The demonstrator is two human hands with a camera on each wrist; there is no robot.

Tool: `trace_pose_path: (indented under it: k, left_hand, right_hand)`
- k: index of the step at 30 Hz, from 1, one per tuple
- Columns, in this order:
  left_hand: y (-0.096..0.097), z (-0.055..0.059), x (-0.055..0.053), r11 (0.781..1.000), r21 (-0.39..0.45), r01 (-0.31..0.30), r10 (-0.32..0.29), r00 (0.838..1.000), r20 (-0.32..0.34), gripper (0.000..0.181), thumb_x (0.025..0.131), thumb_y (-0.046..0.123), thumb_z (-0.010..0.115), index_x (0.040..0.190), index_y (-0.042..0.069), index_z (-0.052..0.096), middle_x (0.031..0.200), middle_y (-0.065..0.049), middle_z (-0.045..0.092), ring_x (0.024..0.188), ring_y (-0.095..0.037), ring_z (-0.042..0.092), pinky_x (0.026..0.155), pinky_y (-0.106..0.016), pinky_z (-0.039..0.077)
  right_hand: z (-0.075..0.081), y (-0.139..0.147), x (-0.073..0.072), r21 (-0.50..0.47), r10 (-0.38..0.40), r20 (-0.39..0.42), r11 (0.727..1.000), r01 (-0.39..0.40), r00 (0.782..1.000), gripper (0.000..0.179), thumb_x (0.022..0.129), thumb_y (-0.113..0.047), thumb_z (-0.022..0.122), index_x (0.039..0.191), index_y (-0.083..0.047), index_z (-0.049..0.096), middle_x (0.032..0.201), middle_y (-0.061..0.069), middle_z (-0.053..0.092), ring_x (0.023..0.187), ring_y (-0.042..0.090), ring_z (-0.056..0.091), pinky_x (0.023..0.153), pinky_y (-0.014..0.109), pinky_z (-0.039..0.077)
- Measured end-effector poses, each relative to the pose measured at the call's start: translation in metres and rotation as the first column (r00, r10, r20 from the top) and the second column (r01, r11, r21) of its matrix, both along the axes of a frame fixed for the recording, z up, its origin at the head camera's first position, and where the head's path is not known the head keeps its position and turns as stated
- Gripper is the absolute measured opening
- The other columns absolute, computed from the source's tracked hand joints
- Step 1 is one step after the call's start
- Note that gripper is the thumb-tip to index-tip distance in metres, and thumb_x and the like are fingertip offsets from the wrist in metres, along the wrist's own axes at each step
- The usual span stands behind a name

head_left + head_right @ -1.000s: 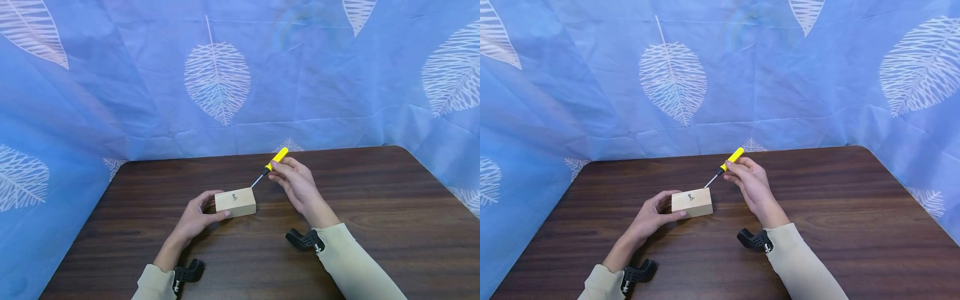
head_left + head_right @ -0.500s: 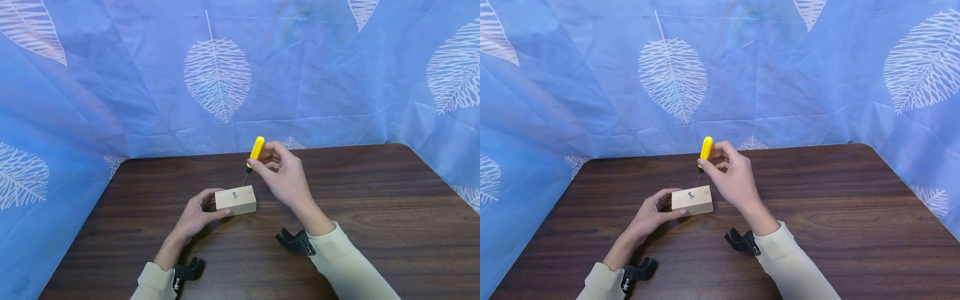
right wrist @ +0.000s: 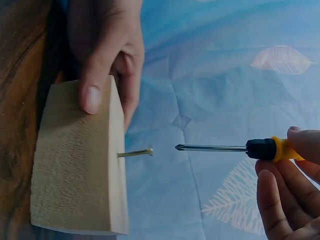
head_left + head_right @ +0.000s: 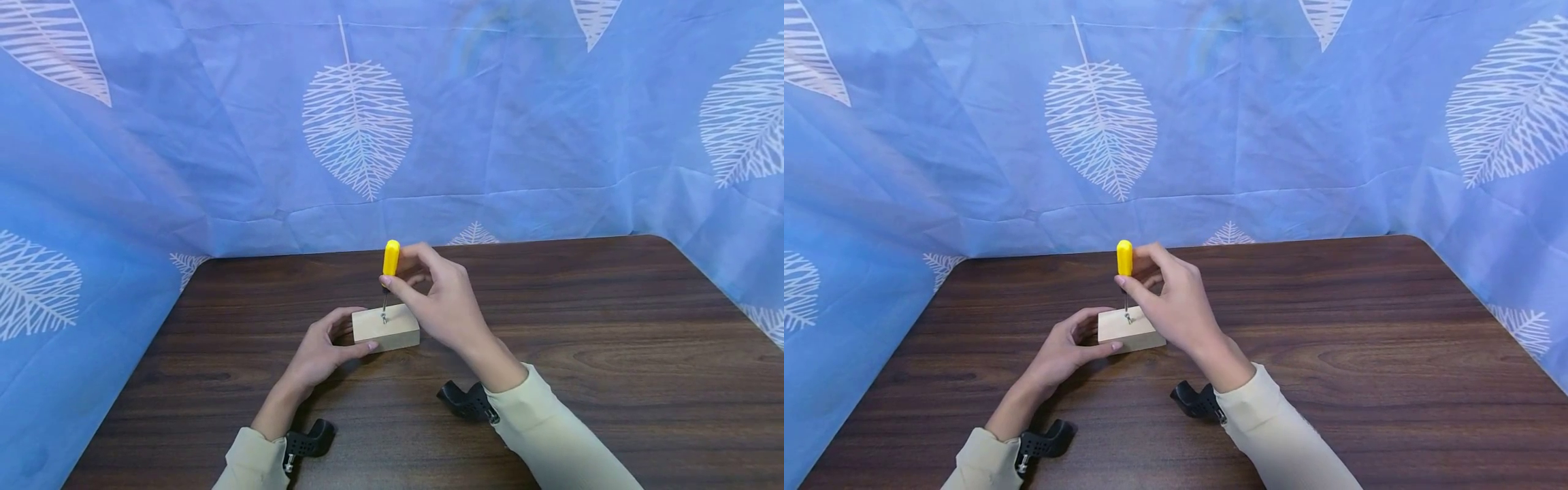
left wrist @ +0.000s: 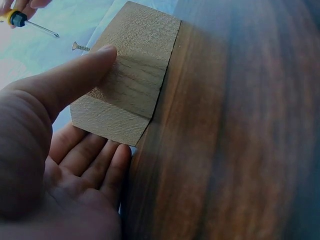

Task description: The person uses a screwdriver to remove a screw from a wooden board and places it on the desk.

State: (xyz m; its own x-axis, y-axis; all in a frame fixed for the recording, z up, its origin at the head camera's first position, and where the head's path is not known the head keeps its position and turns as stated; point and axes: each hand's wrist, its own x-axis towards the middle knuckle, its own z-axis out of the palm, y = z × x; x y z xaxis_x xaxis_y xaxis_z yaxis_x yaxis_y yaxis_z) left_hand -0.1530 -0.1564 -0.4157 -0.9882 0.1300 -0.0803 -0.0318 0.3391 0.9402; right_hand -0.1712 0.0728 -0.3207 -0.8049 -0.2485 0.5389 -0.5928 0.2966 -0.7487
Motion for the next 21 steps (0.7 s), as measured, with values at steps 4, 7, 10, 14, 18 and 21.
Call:
trace_pose_path:
  k: [4,7,10,14,18,21]
  left_hand:
    - [0.0010,0.0007,-0.0002,1.000,0.006,0.001,-0.001,1.000,-0.001,0.058,0.091,0.027,0.089,0.144,0.026,0.066,0.141,-0.005,0.071,0.129,-0.027,0.066,0.109,-0.054,0.051]
    - [0.0010,0.0005,-0.0001,1.000,0.008,-0.002,0.002,1.000,0.003,0.057,0.091,0.026,0.089,0.144,0.026,0.066,0.141,-0.005,0.071,0.128,-0.027,0.067,0.108,-0.053,0.051]
    - [0.0006,-0.0001,-0.0001,1.000,0.006,-0.003,0.003,1.000,0.004,0.057,0.091,0.026,0.089,0.143,0.026,0.066,0.140,-0.005,0.071,0.127,-0.027,0.067,0.108,-0.053,0.051]
    - [-0.0001,-0.0006,-0.0003,1.000,0.000,-0.002,0.002,1.000,0.000,0.056,0.091,0.026,0.089,0.143,0.026,0.067,0.139,-0.005,0.072,0.127,-0.026,0.066,0.109,-0.053,0.050]
    - [-0.0007,-0.0002,-0.0002,1.000,0.002,0.003,-0.003,1.000,0.005,0.056,0.091,0.026,0.089,0.142,0.026,0.067,0.138,-0.005,0.072,0.127,-0.026,0.066,0.109,-0.053,0.050]
    - [-0.0009,0.0003,-0.0001,1.000,0.000,0.001,-0.001,1.000,0.006,0.055,0.091,0.027,0.089,0.142,0.027,0.067,0.139,-0.004,0.072,0.127,-0.026,0.066,0.110,-0.054,0.049]
  right_hand:
    - [-0.0047,-0.0016,-0.0027,0.014,0.000,0.017,1.000,0.000,1.000,0.030,0.095,-0.012,0.084,0.122,-0.011,0.072,0.108,0.004,0.078,0.090,0.014,0.074,0.083,0.027,0.061]
    - [-0.0080,-0.0027,-0.0042,0.021,-0.005,0.026,1.000,0.005,1.000,0.030,0.095,-0.012,0.084,0.122,-0.011,0.072,0.109,0.004,0.078,0.090,0.014,0.074,0.083,0.027,0.061]
    - [-0.0100,-0.0044,-0.0050,0.022,-0.001,0.033,1.000,0.000,0.999,0.029,0.095,-0.011,0.083,0.122,-0.010,0.072,0.109,0.005,0.078,0.090,0.015,0.074,0.083,0.027,0.062]
    - [-0.0099,-0.0065,-0.0040,0.038,0.028,0.042,0.999,-0.029,0.999,0.028,0.096,-0.010,0.083,0.121,-0.009,0.073,0.109,0.005,0.078,0.090,0.014,0.074,0.083,0.028,0.062]
    - [-0.0093,-0.0076,-0.0033,0.053,0.047,0.043,0.997,-0.050,0.998,0.027,0.095,-0.010,0.083,0.120,-0.009,0.073,0.109,0.004,0.079,0.089,0.013,0.074,0.082,0.028,0.062]
    - [-0.0099,-0.0082,-0.0042,0.065,0.039,0.034,0.997,-0.041,0.999,0.026,0.095,-0.010,0.083,0.119,-0.009,0.072,0.108,0.004,0.078,0.088,0.013,0.073,0.081,0.029,0.061]
